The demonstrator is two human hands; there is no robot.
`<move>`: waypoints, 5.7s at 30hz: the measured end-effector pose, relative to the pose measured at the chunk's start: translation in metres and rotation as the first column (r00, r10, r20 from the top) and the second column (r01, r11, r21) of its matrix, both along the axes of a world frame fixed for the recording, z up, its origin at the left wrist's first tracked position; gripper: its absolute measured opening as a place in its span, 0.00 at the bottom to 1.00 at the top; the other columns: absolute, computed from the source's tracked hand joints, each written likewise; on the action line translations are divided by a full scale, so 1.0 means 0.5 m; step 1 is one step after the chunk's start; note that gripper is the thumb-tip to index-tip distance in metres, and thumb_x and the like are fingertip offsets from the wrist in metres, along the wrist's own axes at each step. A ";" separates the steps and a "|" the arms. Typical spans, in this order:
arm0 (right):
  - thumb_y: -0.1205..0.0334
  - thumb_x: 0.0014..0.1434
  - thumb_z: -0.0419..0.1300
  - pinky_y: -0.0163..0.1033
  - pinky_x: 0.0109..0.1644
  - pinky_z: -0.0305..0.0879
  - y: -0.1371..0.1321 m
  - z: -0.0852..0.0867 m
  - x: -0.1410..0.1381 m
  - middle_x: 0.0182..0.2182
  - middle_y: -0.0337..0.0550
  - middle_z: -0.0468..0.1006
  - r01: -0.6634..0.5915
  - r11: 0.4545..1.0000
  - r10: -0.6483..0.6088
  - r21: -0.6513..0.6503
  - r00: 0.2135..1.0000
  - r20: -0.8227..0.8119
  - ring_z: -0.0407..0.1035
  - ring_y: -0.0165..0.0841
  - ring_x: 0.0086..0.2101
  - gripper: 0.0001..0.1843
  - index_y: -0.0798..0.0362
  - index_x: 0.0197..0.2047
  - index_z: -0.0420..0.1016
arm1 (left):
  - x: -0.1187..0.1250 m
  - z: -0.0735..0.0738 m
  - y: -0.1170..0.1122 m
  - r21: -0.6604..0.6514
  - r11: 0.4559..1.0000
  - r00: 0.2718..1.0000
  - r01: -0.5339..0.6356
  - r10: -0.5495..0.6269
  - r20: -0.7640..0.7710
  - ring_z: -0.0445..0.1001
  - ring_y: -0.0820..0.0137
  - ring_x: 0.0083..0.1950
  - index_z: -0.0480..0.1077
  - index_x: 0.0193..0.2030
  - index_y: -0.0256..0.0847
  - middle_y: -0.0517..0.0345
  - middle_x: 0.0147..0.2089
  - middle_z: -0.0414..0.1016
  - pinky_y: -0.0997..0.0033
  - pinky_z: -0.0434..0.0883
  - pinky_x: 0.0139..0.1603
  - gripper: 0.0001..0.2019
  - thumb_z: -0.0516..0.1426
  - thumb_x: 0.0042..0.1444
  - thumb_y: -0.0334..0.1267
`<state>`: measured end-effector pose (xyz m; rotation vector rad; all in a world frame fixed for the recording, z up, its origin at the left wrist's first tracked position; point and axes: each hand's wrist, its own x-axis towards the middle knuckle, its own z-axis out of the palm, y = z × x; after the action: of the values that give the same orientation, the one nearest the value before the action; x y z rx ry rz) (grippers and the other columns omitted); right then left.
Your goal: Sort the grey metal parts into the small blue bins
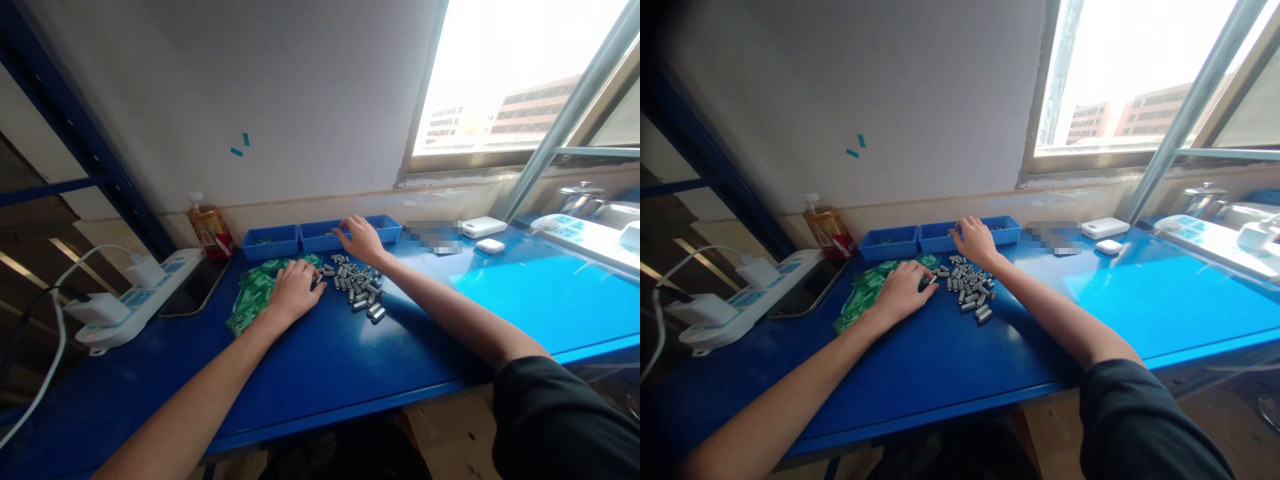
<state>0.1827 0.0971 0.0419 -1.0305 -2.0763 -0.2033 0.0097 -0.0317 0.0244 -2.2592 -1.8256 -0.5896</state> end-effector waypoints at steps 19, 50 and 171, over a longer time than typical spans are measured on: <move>0.62 0.60 0.56 0.39 0.43 0.59 -0.123 -0.018 -0.005 0.36 0.45 0.75 -0.415 0.904 0.427 -0.102 0.880 0.209 0.66 0.37 0.38 0.08 0.54 0.41 0.73 | -0.015 0.002 0.017 0.113 0.986 0.949 0.119 -0.147 0.280 0.68 0.63 0.44 0.71 0.33 0.39 0.54 0.38 0.74 0.62 0.65 0.50 0.12 0.49 0.62 0.40; 0.59 0.62 0.55 0.37 0.41 0.60 -0.083 -0.013 0.052 0.33 0.45 0.76 -0.208 0.961 0.228 -0.181 0.968 0.102 0.69 0.36 0.37 0.10 0.54 0.36 0.74 | -0.142 0.175 -0.104 0.290 0.943 0.244 0.160 -0.323 0.914 0.69 0.70 0.35 0.70 0.32 0.44 0.59 0.27 0.70 0.65 0.70 0.39 0.41 0.27 0.51 0.70; 0.64 0.58 0.59 0.38 0.44 0.61 -0.167 -0.030 -0.001 0.36 0.44 0.75 -0.408 0.899 0.433 -0.160 0.883 0.182 0.67 0.36 0.39 0.11 0.53 0.45 0.71 | 0.008 -0.017 -0.006 0.035 0.988 0.786 0.149 -0.140 0.602 0.75 0.66 0.39 0.56 0.49 0.40 0.56 0.36 0.74 0.64 0.70 0.41 0.09 0.47 0.62 0.38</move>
<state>0.1820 0.0138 0.0267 -0.6146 -2.4788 0.0340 0.0136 -0.0345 0.0159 -2.4113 -1.8944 -1.4808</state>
